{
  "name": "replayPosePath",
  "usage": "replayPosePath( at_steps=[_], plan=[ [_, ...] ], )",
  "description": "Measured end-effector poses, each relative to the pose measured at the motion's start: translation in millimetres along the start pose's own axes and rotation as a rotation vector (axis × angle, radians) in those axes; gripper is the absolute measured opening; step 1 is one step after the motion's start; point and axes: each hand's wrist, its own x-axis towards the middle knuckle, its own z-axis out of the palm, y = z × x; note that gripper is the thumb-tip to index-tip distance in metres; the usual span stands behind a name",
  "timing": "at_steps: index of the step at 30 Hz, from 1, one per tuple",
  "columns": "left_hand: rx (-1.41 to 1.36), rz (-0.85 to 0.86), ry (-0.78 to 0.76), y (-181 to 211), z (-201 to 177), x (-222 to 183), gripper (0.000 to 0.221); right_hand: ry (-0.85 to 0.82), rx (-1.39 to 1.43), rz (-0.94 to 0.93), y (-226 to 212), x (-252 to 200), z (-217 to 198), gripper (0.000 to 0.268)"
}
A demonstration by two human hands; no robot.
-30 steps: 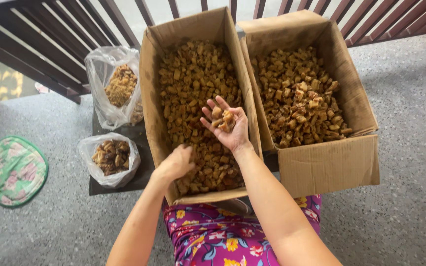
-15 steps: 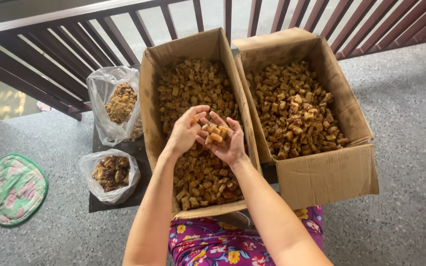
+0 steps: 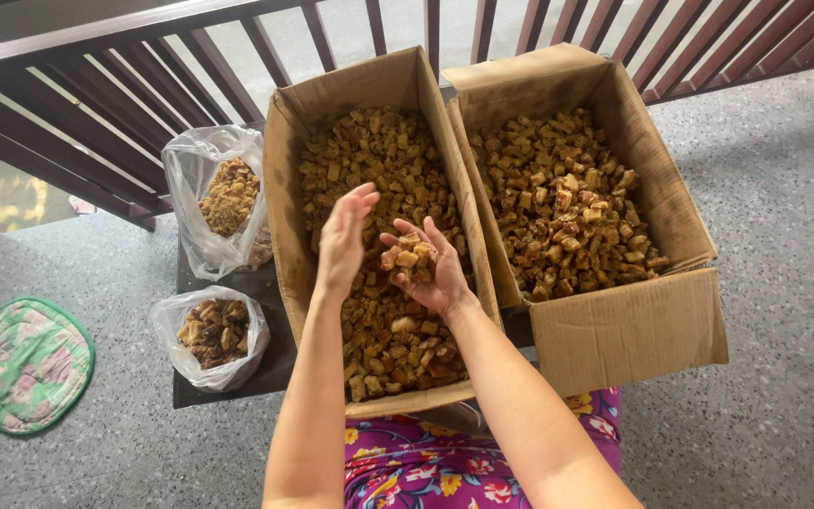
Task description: The person repeatedly scoops dried fruit pieces from a cardboard box with both hands, inspects them, and transfers them into a second cardboard box. The process continues throughout the clip with no visible change in the overall quantity or arrangement of the fruit.
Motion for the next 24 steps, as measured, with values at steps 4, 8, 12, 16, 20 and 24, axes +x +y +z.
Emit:
replayPosePath(
  at_steps=[4,8,12,16,20,24],
  plan=[
    [0.075,-0.226,0.193,-35,-10,-30,0.054,0.114,-0.003,-0.056,-2,0,7,0.03],
    [0.398,-0.324,0.027,-37,1,-45,0.038,-0.015,0.295,-0.094,-9,-9,19,0.023],
    [0.611,-0.311,-0.332,-3,17,-51,0.039,-0.093,0.432,-0.221,-72,-29,9,0.025],
    [0.939,-0.182,-0.88,19,54,-95,0.067,0.225,0.036,-0.549,-184,-58,-27,0.027],
    [1.124,0.069,-1.035,5,51,-131,0.05,0.788,-0.277,-0.453,-235,-76,-53,0.074],
    [1.253,0.099,-1.028,-21,42,-130,0.063,0.703,-0.434,-0.523,-223,-88,-49,0.073]
  ],
)
